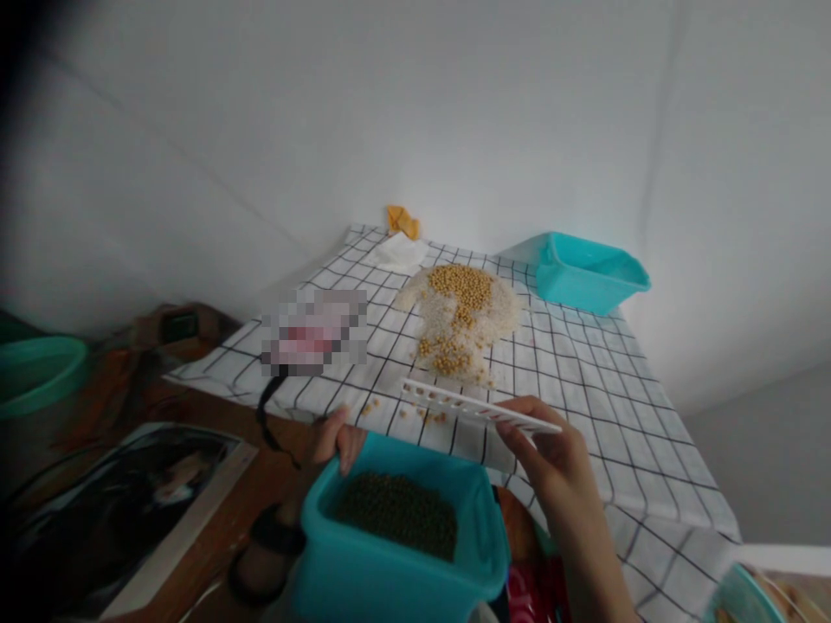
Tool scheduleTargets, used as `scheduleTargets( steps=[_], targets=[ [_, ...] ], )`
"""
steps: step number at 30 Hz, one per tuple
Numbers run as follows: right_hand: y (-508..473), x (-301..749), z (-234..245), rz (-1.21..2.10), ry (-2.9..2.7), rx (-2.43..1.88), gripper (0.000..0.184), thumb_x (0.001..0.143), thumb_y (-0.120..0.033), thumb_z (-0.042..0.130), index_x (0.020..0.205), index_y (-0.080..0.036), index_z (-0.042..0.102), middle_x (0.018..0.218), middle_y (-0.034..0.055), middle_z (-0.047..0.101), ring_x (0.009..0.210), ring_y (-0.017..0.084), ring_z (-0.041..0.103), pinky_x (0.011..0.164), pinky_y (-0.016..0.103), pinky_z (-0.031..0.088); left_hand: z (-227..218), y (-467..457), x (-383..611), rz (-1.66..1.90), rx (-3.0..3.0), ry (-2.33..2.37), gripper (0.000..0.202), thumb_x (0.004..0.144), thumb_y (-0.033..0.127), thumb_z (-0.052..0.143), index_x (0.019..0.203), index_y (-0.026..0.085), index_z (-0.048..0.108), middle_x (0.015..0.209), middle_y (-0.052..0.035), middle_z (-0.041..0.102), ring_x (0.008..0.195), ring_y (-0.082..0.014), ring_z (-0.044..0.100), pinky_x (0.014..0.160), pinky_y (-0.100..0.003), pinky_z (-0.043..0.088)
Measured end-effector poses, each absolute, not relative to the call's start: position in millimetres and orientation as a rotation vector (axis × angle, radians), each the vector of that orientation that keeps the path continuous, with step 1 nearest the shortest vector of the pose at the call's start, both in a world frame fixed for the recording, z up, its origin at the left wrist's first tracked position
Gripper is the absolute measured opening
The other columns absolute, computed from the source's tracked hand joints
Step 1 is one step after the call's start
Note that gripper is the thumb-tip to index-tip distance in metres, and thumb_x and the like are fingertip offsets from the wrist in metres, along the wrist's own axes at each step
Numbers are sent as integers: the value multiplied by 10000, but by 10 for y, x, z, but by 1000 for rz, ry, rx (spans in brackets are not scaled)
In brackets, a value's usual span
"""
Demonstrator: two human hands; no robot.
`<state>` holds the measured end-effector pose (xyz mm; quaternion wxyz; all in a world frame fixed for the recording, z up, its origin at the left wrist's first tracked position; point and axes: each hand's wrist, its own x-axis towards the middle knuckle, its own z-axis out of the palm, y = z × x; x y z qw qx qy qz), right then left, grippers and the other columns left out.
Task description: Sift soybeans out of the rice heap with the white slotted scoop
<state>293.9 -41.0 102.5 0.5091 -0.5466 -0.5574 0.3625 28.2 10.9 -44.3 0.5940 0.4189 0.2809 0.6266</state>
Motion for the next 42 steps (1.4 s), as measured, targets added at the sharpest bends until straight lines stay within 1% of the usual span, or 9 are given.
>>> scheduleTargets(
  steps=[6,15,19,25,27,30,34,37,42],
  targets=[
    [-425,2865,999,840,-1399,-1382,182,879,-415,757,878,-234,773,829,32,735,802,218,655,710,291,498,-555,163,343,1529,972,648,816,970,545,511,234,222,373,181,10,312,190,-62,241,319,-326,173],
    [-343,2753,1039,903,-1465,-1296,131,880,-385,756,882,-259,794,875,27,768,856,213,683,780,288,510,-575,187,362,1541,967,681,818,956,555,525,217,229,396,167,-2,319,173,-66,252,301,-321,163],
    [-303,2745,1076,994,-1485,-1239,91,865,-343,765,877,-260,801,906,34,782,890,219,700,816,296,521,-603,203,361,1536,974,691,844,928,610,536,188,240,367,150,2,268,166,-70,231,297,-326,153],
    [-325,2952,1077,1064,-1499,-1167,138,813,-364,795,779,-232,775,821,64,767,777,238,703,675,312,538,-575,186,336,1508,968,714,845,956,583,516,196,231,401,161,-7,312,180,-71,256,330,-338,182],
    [-361,3026,1075,1031,-1439,-1157,132,790,-354,806,755,-233,767,803,67,760,766,245,697,662,323,533,-526,160,312,1483,979,706,825,953,572,530,209,226,439,180,-16,350,202,-81,304,347,-343,202],
    [-424,3115,1081,897,-1276,-1213,57,789,-298,786,767,-250,765,807,55,740,801,241,671,710,337,522,-456,124,279,1450,984,699,792,971,545,525,250,218,486,218,-20,408,244,-89,364,378,-339,242],
    [-458,3269,1044,727,-1171,-1314,42,806,-300,765,805,-259,763,789,45,692,818,258,637,739,370,514,-428,118,270,1435,984,685,788,971,547,521,258,216,465,221,-11,396,238,-81,341,368,-348,224],
    [-454,3406,964,626,-1179,-1367,74,807,-330,757,826,-259,771,811,44,708,844,279,644,744,385,518,-438,123,291,1448,968,669,790,958,566,522,252,223,430,213,-2,360,235,-81,318,357,-354,211],
    [-495,3488,912,653,-1182,-1407,90,818,-358,768,837,-270,773,840,36,733,867,281,657,800,384,505,-439,88,340,1506,908,673,772,951,545,573,271,213,422,229,18,369,252,-70,320,370,-342,207]
  ],
)
